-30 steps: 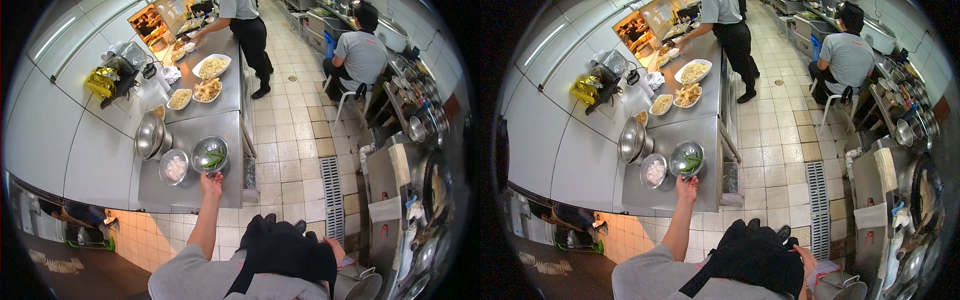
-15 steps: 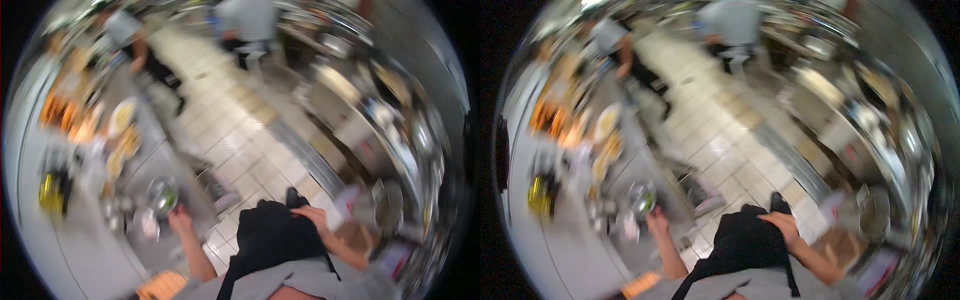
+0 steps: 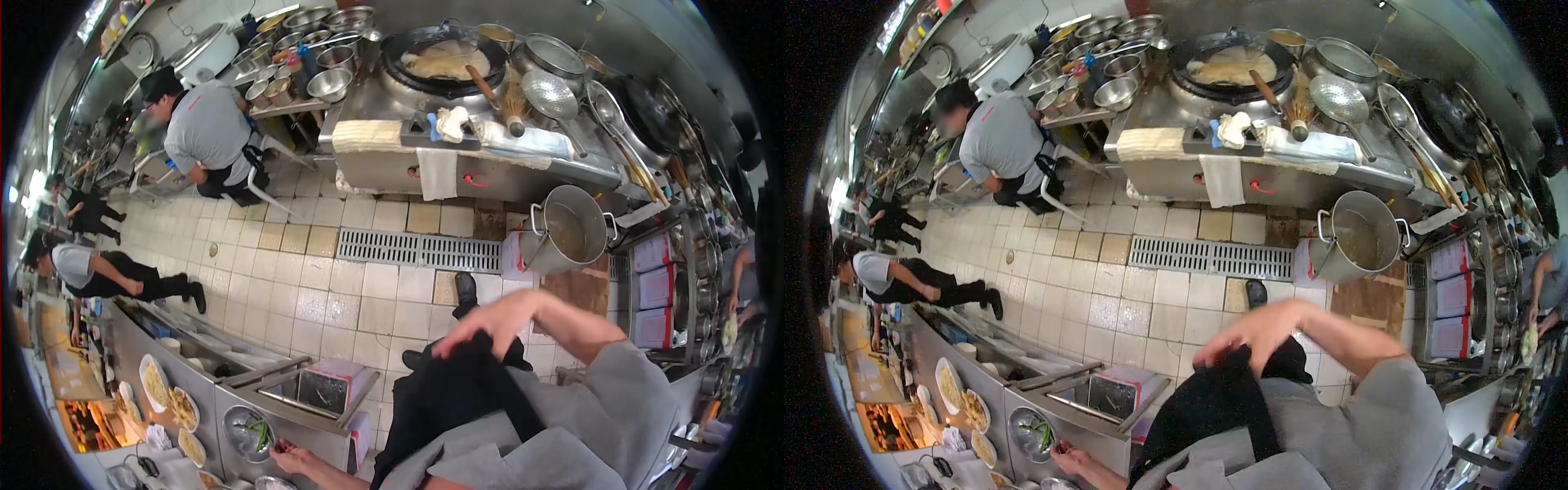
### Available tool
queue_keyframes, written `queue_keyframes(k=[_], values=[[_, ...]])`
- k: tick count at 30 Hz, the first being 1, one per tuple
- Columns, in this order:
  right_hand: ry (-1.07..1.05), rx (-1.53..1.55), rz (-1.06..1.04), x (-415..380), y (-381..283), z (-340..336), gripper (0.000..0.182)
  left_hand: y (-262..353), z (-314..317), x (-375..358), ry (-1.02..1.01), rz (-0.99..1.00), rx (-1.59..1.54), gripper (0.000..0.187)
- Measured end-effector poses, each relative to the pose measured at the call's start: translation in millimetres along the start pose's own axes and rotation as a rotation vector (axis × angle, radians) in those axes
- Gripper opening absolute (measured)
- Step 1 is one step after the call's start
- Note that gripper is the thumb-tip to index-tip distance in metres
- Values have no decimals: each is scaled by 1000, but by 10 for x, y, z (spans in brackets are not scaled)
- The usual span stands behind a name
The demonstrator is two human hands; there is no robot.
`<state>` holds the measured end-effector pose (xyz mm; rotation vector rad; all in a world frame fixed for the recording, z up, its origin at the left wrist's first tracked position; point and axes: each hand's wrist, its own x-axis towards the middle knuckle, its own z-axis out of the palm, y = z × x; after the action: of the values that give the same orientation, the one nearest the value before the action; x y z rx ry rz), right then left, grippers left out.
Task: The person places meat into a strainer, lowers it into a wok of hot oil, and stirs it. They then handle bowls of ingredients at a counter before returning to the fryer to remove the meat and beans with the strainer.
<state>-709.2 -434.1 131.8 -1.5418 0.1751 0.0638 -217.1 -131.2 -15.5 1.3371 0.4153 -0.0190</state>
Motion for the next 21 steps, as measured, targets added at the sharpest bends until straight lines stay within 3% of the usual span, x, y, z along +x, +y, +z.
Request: queue_keyframes(k=[1,3,4,6,7,8,11,17,21], values=[[58,20,43,-162,-108,-283,75,-14,117,-151,11,24,3,20],[451,8,30,-478,74,-982,73,-40,341,-475,23,41,10,22],[703,31,73,-648,224,-1375,62,-89,441,-628,32,49,10,24],[1325,-406,159,-857,268,-2049,55,-217,608,-874,-3,60,42,24],[1516,-846,260,-1026,655,-2573,58,-283,709,-1021,-20,68,57,24],[1643,-838,326,-1111,717,-2889,56,-344,826,-1226,-56,69,54,24],[1743,-893,489,-1259,917,-3669,51,-523,1114,-1808,-139,60,48,23],[1537,-845,827,-1375,1175,-4441,57,-847,1604,-2749,-192,12,41,19],[1641,-889,731,-1666,1264,-4722,58,-1072,1643,-3040,-235,14,140,20]])
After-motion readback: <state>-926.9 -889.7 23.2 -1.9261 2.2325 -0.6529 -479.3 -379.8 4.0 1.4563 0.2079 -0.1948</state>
